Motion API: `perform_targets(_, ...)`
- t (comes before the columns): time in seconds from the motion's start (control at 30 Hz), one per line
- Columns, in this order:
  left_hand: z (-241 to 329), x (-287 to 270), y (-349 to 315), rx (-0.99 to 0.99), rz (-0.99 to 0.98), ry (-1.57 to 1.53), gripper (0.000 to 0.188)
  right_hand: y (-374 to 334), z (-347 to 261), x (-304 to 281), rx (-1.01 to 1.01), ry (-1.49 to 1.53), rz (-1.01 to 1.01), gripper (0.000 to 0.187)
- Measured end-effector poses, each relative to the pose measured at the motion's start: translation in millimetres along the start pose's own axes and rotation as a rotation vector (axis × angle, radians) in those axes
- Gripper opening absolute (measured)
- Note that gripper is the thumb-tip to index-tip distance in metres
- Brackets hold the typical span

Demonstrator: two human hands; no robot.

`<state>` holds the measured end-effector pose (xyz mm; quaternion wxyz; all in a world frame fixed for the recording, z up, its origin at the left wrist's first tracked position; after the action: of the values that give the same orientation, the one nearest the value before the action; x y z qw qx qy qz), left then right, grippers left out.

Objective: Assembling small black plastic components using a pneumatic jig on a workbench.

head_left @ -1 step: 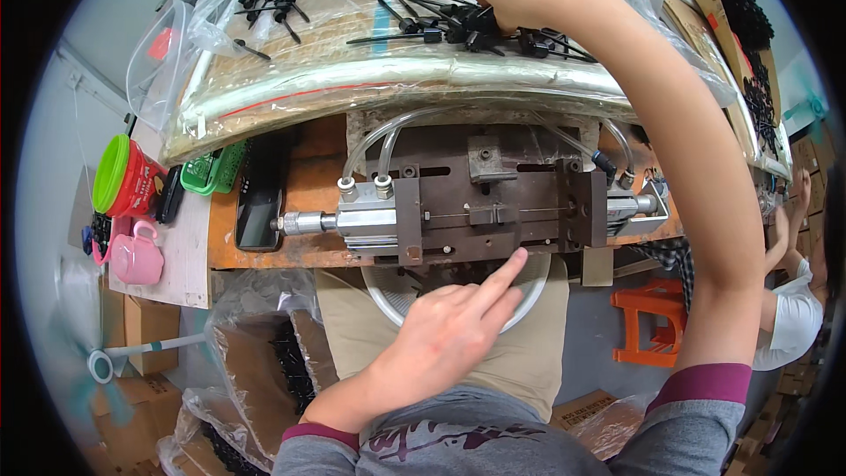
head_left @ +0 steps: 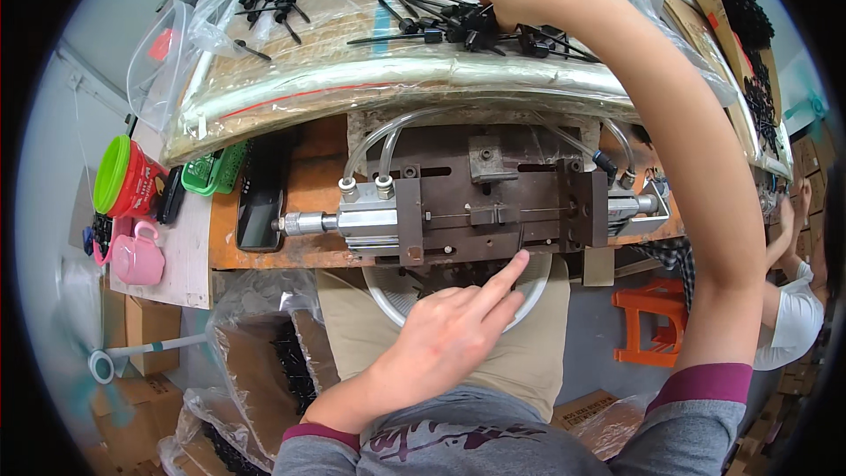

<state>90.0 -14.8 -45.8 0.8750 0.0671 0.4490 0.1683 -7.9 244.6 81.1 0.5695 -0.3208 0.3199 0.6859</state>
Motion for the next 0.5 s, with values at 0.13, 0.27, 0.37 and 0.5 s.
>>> perform_targets(0.13, -1.3, -3.8, -6.6, -0.006, -0.036, 0.004, 0.025, -2.0, 9.4, -3.2, 0.063, 0.148, -0.067, 0.020)
perform_targets(0.27, -1.2, -8.7, -7.6, -0.025, -0.025, -0.086, 0.031, -18.7, 29.3, -12.2, 0.161, 0.513, -0.102, 0.028)
perform_targets(0.37, 2.5, -20.7, -0.4, -0.054, 0.020, -0.102, 0.037, -34.4, 42.1, -12.3, 0.369, 0.687, 0.023, 0.028)
perform_targets(0.5, -7.0, -32.6, 12.2, -0.035, 0.239, -0.229, 0.046, -49.3, 51.2, -7.3, 0.563, 1.120, 0.169, 0.022)
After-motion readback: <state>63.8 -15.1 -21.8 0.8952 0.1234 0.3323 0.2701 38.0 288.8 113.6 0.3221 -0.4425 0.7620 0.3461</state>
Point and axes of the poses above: each hand's wrist, its own y-axis towards the middle knuckle, its own x-axis out of the palm, z = x × y, the point moved 3 cm from there along y, towards the middle knuckle, and after that the axes turned 11 degrees about -x, right-handed, at the moved point
